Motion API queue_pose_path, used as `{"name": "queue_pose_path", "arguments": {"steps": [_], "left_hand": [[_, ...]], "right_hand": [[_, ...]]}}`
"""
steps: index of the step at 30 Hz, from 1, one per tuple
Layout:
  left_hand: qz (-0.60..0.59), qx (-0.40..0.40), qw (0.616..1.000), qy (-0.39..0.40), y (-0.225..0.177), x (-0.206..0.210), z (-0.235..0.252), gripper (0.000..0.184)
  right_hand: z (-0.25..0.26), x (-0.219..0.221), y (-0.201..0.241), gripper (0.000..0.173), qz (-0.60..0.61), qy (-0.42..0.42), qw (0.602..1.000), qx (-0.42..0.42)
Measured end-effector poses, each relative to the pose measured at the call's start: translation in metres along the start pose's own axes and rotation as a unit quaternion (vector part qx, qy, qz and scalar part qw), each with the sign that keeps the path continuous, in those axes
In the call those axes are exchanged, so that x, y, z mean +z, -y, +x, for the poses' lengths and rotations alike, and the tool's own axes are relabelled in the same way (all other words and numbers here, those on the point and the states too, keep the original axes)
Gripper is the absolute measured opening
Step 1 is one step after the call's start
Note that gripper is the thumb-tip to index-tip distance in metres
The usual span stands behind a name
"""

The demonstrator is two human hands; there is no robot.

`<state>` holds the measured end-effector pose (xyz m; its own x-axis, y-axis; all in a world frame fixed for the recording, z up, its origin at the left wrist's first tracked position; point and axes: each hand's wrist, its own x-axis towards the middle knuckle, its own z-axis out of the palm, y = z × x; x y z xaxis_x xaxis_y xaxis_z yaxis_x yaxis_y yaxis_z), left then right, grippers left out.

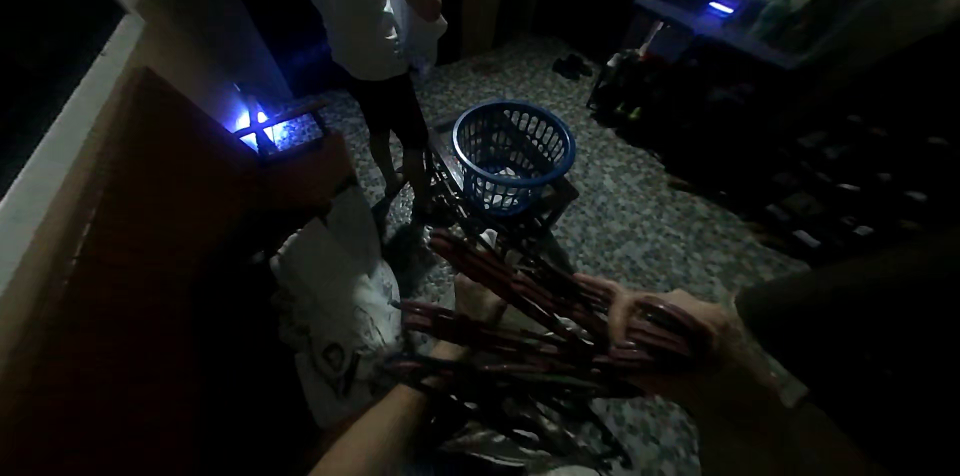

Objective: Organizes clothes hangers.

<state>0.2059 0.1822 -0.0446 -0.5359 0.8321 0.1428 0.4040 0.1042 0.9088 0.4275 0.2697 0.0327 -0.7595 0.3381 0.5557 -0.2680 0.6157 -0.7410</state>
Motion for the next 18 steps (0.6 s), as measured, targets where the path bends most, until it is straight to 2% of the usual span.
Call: {"name": "queue_pose_path", "arguments": {"steps": [1, 4, 6, 7, 8, 10, 12, 14, 16, 18], "left_hand": [[0.019, 0.025, 0.999, -0.005, 0.006, 0.002, 0.004, 0.033], [0.035, 0.030, 0.999, 0.013, 0.013, -0.014, 0.012, 0.027], [0.044, 0.015, 0.999, 0.023, 0.014, -0.029, 0.013, 0.022], [0.039, 0.050, 0.998, 0.005, 0.020, -0.032, 0.013, 0.021], [0.001, 0.097, 0.995, -0.019, 0.033, -0.033, 0.016, 0.018], [-0.169, 0.088, 0.982, 0.010, 0.045, -0.038, 0.024, 0.009], [-0.338, 0.013, 0.933, 0.124, 0.046, -0.051, 0.034, 0.015], [-0.379, -0.046, 0.888, 0.256, 0.048, -0.065, 0.046, 0.009], [-0.313, -0.065, 0.857, 0.405, 0.044, -0.077, 0.058, 0.012], [-0.176, -0.048, 0.825, 0.535, 0.030, -0.079, 0.068, 0.018]], "right_hand": [[-0.002, -0.001, -0.003, 0.026, -0.031, 0.005, 0.999, 0.006], [-0.012, -0.008, -0.016, 0.029, -0.068, 0.028, 0.997, 0.031], [-0.023, -0.012, -0.028, 0.031, -0.023, 0.057, 0.997, 0.051], [-0.027, -0.014, -0.033, 0.032, 0.014, 0.083, 0.994, 0.068], [-0.030, -0.015, -0.037, 0.033, 0.054, 0.112, 0.989, 0.085], [-0.034, -0.015, -0.041, 0.033, 0.096, 0.154, 0.977, 0.114], [-0.036, -0.014, -0.043, 0.032, 0.115, 0.195, 0.969, 0.099], [-0.036, -0.014, -0.040, 0.030, 0.100, 0.233, 0.964, 0.074], [-0.030, -0.016, -0.031, 0.027, 0.075, 0.276, 0.955, 0.081], [-0.018, -0.013, -0.020, 0.027, 0.045, 0.310, 0.943, 0.114]]}}
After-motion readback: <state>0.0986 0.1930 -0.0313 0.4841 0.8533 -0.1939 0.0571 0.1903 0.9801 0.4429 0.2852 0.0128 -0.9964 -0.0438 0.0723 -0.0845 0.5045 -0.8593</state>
